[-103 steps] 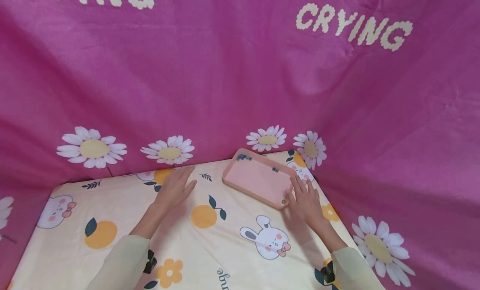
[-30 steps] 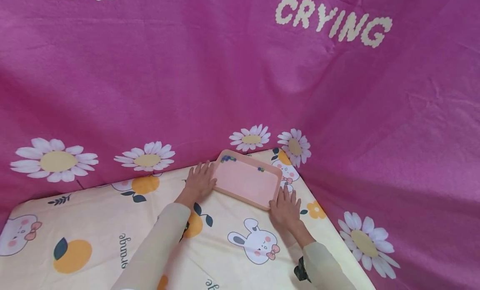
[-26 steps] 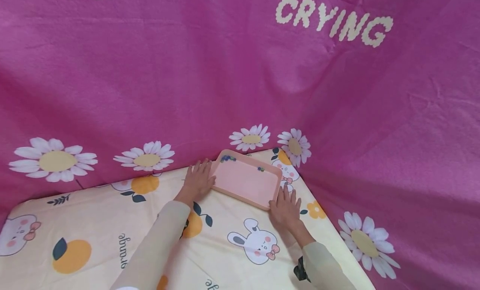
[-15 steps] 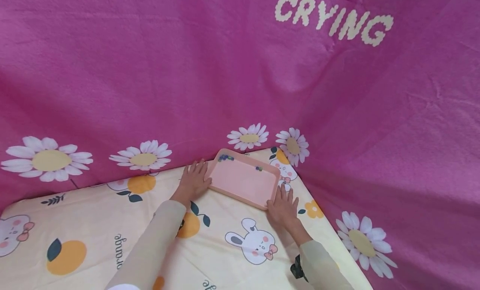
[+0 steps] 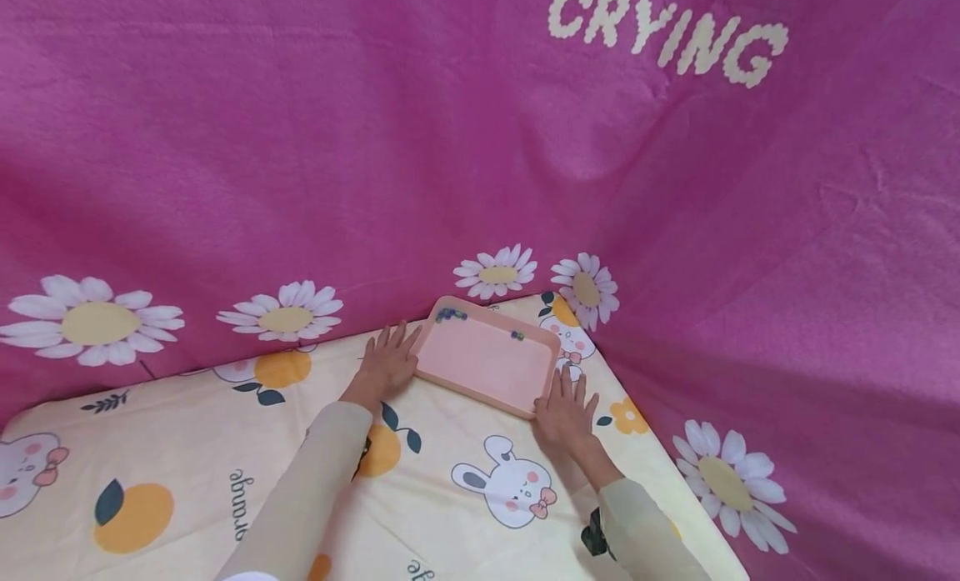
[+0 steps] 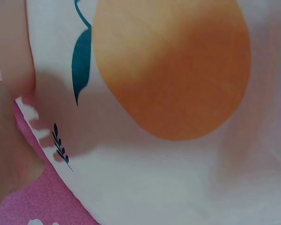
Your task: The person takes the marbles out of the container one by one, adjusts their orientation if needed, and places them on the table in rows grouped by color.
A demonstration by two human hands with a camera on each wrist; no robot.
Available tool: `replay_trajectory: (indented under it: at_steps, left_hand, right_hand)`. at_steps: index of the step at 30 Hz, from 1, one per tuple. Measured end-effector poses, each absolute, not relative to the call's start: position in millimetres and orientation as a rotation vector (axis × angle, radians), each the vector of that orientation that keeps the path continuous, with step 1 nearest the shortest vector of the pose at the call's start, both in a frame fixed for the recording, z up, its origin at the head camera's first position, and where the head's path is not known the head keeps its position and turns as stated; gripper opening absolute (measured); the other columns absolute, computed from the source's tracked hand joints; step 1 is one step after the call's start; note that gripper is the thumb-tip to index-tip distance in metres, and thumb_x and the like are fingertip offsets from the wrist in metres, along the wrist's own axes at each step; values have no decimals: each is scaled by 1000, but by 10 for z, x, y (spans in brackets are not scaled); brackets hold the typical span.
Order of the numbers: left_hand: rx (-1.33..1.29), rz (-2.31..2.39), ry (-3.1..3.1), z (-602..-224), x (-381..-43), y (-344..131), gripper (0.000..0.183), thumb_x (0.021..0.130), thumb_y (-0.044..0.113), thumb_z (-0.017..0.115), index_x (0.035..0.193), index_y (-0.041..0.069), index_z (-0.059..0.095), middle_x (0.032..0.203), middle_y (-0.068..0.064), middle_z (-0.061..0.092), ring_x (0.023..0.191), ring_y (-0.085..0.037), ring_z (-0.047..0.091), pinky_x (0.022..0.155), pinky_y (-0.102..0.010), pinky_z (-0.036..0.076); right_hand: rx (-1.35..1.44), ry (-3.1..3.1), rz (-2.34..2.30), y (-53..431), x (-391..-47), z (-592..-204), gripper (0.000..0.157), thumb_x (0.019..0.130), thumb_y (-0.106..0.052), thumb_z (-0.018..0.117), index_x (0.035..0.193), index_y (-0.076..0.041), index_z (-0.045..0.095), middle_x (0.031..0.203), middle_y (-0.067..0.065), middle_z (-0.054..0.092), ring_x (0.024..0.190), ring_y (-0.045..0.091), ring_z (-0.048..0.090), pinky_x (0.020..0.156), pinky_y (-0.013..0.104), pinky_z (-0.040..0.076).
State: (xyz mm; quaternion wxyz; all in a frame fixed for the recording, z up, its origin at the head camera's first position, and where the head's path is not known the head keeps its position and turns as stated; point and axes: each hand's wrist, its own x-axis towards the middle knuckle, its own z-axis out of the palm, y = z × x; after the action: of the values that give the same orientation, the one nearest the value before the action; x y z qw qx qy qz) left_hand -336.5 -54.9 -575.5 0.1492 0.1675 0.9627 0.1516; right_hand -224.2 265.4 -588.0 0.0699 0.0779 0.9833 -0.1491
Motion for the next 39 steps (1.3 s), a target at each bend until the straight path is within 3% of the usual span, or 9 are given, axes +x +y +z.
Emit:
replay_trajectory:
  at_steps: [22,39]
  left_hand:
    - [397,468,2728,-5675,-3180,-705,61,106,33,25,162,17,8,167,-14,1,150,-42,-3,117,-59,-3]
    - [339,538,2752,-5698,-2916,-868,61,106,35,27,162,19,8,167,-15,0,149,-43,-4,115,-63,-6]
  right_hand:
    - [129,2996,-348,2579,-2253,-5800,64,107,-35,27,158,1,15,165,20,5,148,48,-2,110,73,-2]
    - [42,3028,-306,2495,-2192,-5843,66,105,-37,29,159,-3,14,166,18,6,148,48,-1,111,72,-1]
